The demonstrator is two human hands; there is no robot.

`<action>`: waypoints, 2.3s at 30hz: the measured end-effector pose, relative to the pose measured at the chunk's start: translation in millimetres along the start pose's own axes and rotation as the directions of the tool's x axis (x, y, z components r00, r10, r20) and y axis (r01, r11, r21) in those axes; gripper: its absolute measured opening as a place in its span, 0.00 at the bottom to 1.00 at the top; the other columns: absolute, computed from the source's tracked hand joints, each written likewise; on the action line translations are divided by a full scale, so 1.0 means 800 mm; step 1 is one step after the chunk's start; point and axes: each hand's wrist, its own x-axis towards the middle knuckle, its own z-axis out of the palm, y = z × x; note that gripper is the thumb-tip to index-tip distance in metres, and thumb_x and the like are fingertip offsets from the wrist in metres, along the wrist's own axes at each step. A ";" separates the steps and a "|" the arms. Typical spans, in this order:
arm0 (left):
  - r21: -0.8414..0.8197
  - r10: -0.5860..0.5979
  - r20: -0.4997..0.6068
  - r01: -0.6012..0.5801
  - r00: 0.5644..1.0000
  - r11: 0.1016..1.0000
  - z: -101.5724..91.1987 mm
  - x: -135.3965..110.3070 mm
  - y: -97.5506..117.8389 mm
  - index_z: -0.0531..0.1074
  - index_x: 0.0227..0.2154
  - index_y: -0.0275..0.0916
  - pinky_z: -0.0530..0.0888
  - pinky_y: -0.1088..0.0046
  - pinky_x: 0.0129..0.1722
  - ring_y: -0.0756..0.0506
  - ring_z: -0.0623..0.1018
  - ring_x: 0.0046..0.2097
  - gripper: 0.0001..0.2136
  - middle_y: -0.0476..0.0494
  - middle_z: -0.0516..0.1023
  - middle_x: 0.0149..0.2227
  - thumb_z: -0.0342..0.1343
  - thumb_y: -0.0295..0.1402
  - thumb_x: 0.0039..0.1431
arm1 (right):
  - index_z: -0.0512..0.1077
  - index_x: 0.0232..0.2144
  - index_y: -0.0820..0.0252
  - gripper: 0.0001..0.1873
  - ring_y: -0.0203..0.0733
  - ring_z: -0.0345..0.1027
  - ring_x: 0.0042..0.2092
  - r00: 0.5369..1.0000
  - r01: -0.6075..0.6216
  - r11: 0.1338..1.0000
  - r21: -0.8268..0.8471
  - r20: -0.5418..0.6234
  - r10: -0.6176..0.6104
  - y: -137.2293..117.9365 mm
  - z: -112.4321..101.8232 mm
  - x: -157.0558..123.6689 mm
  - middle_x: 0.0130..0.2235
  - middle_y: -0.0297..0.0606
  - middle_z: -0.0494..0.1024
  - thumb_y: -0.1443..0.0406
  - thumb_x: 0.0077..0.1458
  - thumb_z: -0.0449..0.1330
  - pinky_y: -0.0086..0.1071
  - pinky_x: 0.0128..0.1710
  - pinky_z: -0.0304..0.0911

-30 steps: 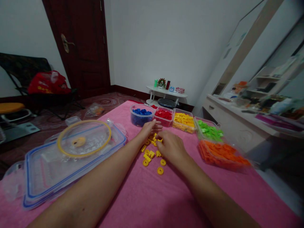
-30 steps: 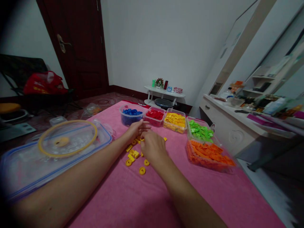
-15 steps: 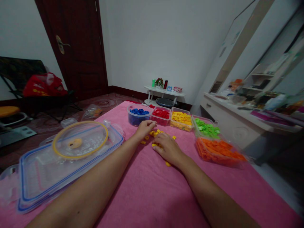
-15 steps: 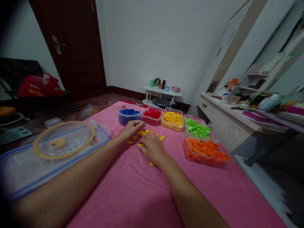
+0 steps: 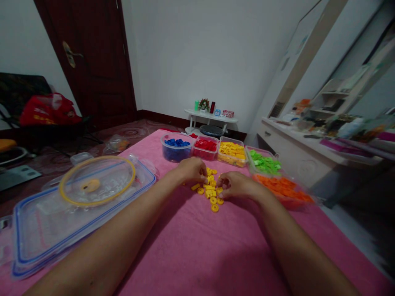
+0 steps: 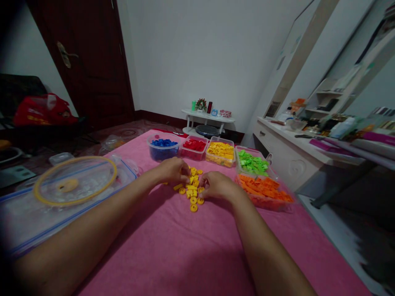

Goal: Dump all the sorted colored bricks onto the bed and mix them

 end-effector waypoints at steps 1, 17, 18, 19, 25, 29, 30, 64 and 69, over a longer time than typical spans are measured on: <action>-0.010 0.022 0.033 -0.022 0.999 1.000 0.002 -0.001 0.002 0.78 0.18 0.45 0.63 0.79 0.24 0.50 0.71 0.22 0.09 0.50 0.77 0.20 0.68 0.30 0.28 | 0.74 0.32 0.60 0.14 0.35 0.65 0.29 1.000 -0.001 1.000 -0.007 0.014 0.002 -0.001 0.004 0.001 0.28 0.31 0.74 0.64 0.38 0.65 0.25 0.26 0.54; -0.615 -0.296 0.168 0.334 0.940 0.714 0.009 0.008 -0.005 0.73 0.29 0.34 0.67 0.79 0.19 0.51 0.71 0.17 0.06 0.47 0.74 0.18 0.58 0.31 0.49 | 0.73 0.30 0.62 0.07 0.38 0.66 0.34 0.913 0.023 0.998 -0.059 -0.405 -0.045 -0.029 0.032 0.025 0.31 0.38 0.76 0.66 0.46 0.58 0.27 0.31 0.55; -0.657 -0.294 0.196 0.348 0.935 0.669 0.009 0.007 -0.004 0.73 0.28 0.34 0.67 0.79 0.19 0.52 0.71 0.18 0.06 0.47 0.73 0.18 0.58 0.32 0.49 | 0.73 0.30 0.63 0.07 0.38 0.67 0.34 0.895 0.049 0.998 0.025 -0.444 -0.033 -0.028 0.031 0.026 0.31 0.38 0.76 0.65 0.46 0.58 0.27 0.31 0.56; -0.687 -0.284 0.218 0.354 0.934 0.635 0.009 0.007 -0.003 0.72 0.27 0.34 0.67 0.79 0.19 0.52 0.71 0.18 0.07 0.47 0.73 0.17 0.59 0.34 0.49 | 0.73 0.31 0.63 0.09 0.37 0.67 0.33 0.877 0.086 0.989 0.121 -0.481 -0.018 -0.026 0.028 0.027 0.31 0.38 0.76 0.64 0.47 0.58 0.27 0.31 0.58; -0.766 -0.158 0.260 0.304 0.952 0.567 0.006 0.005 -0.002 0.70 0.34 0.33 0.65 0.81 0.19 0.53 0.72 0.20 0.15 0.48 0.73 0.20 0.63 0.38 0.48 | 0.71 0.44 0.61 0.19 0.35 0.69 0.26 0.915 0.255 0.799 0.545 -0.404 -0.016 -0.031 0.030 0.027 0.31 0.36 0.77 0.63 0.48 0.59 0.28 0.25 0.64; -0.718 -0.096 0.269 0.266 0.958 0.643 0.007 0.007 -0.005 0.69 0.38 0.32 0.65 0.80 0.19 0.53 0.70 0.19 0.24 0.50 0.72 0.19 0.64 0.45 0.43 | 0.72 0.43 0.59 0.18 0.33 0.68 0.24 0.940 0.267 0.728 0.631 -0.336 -0.054 -0.040 0.041 0.025 0.32 0.36 0.77 0.64 0.47 0.60 0.27 0.23 0.66; -0.696 -0.093 0.272 0.263 0.958 0.668 0.008 0.007 -0.004 0.69 0.39 0.32 0.65 0.79 0.19 0.53 0.69 0.19 0.25 0.50 0.72 0.19 0.64 0.46 0.43 | 0.72 0.42 0.60 0.17 0.32 0.68 0.24 0.941 0.267 0.718 0.643 -0.335 -0.049 -0.041 0.042 0.024 0.32 0.36 0.77 0.65 0.47 0.60 0.26 0.22 0.65; 0.299 0.253 -0.056 -0.225 0.966 0.927 0.041 0.003 -0.008 0.78 0.34 0.40 0.68 0.72 0.38 0.45 0.76 0.36 0.10 0.42 0.79 0.32 0.54 0.28 0.51 | 0.77 0.37 0.55 0.14 0.40 0.70 0.43 0.899 -0.131 0.987 -0.090 -0.432 0.079 0.000 0.035 0.063 0.41 0.37 0.79 0.70 0.48 0.57 0.29 0.41 0.60; 0.200 0.095 -0.289 -0.037 0.952 0.979 0.027 0.002 -0.010 0.75 0.42 0.41 0.69 0.75 0.41 0.47 0.75 0.41 0.13 0.44 0.78 0.41 0.54 0.30 0.53 | 0.75 0.40 0.54 0.14 0.39 0.70 0.43 0.910 -0.109 0.991 -0.083 -0.410 0.065 0.008 0.034 0.059 0.42 0.35 0.79 0.67 0.50 0.58 0.28 0.40 0.60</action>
